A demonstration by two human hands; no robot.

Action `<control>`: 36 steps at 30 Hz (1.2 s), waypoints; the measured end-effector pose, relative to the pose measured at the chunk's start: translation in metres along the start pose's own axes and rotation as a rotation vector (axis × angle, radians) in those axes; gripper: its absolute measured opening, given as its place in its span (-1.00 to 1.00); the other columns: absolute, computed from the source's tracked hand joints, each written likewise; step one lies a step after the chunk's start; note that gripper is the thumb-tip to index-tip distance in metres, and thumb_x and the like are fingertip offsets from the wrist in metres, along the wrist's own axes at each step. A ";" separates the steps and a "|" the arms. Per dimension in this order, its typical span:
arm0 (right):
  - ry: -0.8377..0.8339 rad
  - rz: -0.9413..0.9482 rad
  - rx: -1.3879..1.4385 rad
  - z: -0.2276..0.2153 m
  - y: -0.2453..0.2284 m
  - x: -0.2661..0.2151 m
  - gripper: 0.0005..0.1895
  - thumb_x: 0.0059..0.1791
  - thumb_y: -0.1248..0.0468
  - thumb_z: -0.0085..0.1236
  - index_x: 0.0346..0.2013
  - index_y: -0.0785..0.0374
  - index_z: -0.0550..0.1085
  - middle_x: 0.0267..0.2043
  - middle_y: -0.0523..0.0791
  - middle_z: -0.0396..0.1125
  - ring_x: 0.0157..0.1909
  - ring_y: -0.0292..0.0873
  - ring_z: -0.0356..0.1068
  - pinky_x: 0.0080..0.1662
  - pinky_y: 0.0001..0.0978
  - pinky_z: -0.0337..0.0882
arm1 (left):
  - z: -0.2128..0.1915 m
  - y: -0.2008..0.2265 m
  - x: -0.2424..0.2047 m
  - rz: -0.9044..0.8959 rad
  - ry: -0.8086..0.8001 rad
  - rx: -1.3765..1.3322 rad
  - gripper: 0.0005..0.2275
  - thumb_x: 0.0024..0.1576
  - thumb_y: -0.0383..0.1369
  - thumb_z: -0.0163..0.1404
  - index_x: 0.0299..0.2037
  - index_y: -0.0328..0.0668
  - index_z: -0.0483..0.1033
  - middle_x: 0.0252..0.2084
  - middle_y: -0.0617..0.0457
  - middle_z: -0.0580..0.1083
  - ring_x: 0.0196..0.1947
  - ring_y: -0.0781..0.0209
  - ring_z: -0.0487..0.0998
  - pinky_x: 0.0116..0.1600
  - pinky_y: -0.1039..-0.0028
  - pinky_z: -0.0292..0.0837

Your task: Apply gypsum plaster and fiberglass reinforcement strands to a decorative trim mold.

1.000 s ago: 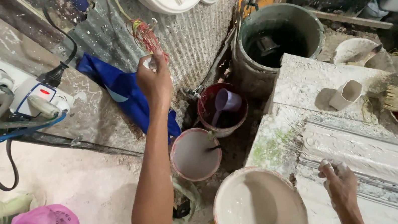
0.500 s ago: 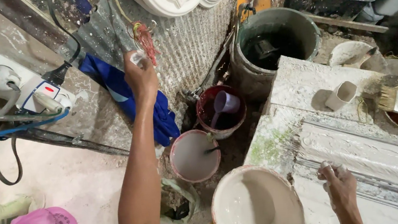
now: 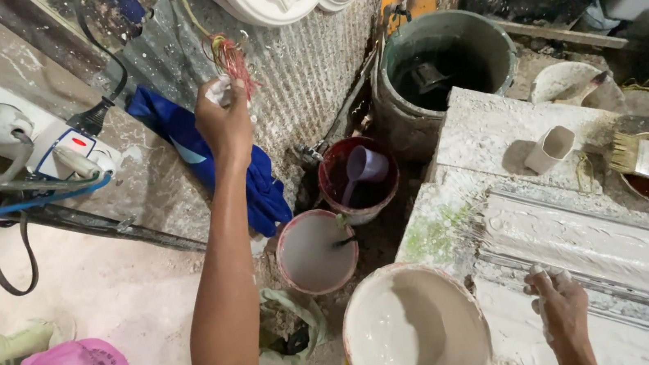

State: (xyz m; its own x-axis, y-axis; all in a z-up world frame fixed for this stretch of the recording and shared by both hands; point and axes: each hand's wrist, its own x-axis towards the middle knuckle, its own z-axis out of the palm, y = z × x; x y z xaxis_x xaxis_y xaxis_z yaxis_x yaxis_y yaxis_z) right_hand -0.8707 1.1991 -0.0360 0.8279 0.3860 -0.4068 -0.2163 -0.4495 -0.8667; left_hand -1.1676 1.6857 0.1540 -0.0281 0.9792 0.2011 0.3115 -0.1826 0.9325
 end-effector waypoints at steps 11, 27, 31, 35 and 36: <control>-0.031 -0.045 0.025 -0.006 0.002 -0.003 -0.64 0.20 0.18 0.06 -0.23 0.51 0.45 -0.32 0.15 0.32 -0.32 -0.01 0.25 -0.35 -0.20 0.21 | -0.016 0.037 0.007 -0.212 -0.044 -0.228 -0.74 0.18 -0.54 0.02 0.07 -0.45 0.47 -0.21 -0.02 0.49 -0.58 0.49 0.36 -0.56 0.77 0.28; -0.031 0.002 0.054 -0.017 -0.003 -0.010 -0.71 0.17 0.29 0.02 -0.17 0.58 0.46 -0.30 0.17 0.32 -0.30 -0.01 0.23 -0.35 -0.22 0.14 | -0.022 0.051 -0.004 0.481 -0.106 0.117 -0.89 0.29 -0.47 -0.02 -0.02 -0.29 0.43 -0.33 -0.07 0.59 -0.43 0.23 0.66 -0.36 0.41 0.66; -0.028 0.042 -0.028 -0.019 0.009 -0.005 -0.66 0.15 0.27 0.01 -0.16 0.62 0.51 -0.23 0.23 0.37 -0.10 0.15 0.34 -0.14 0.04 0.28 | -0.014 0.020 -0.015 0.415 -0.153 0.364 -0.87 0.25 -0.48 0.02 -0.02 -0.20 0.48 -0.20 -0.08 0.58 -0.37 0.15 0.59 -0.42 0.43 0.52; -0.019 0.049 -0.006 -0.013 0.007 -0.006 -0.64 0.17 0.23 0.04 -0.20 0.59 0.47 -0.24 0.22 0.36 -0.16 0.08 0.31 -0.23 -0.10 0.23 | -0.004 -0.013 -0.068 0.367 -0.265 0.517 -0.90 0.26 -0.40 0.01 -0.08 -0.17 0.50 -0.08 -0.13 0.44 -0.26 0.05 0.51 -0.27 0.34 0.54; -0.026 0.067 -0.025 -0.010 0.004 -0.010 -0.65 0.13 0.25 0.02 -0.11 0.62 0.45 -0.16 0.25 0.37 -0.09 0.14 0.34 -0.15 -0.02 0.28 | 0.001 -0.020 -0.089 0.395 -0.335 0.504 -0.89 0.22 -0.40 0.02 -0.14 -0.23 0.53 -0.12 -0.12 0.50 -0.20 0.00 0.52 -0.15 0.27 0.49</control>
State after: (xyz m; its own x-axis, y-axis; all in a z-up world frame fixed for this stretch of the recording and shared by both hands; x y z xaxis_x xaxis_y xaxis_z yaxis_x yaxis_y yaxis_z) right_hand -0.8741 1.1851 -0.0327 0.7983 0.3752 -0.4711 -0.2572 -0.4950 -0.8300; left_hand -1.1701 1.6023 0.1174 0.4451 0.8377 0.3165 0.6409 -0.5448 0.5408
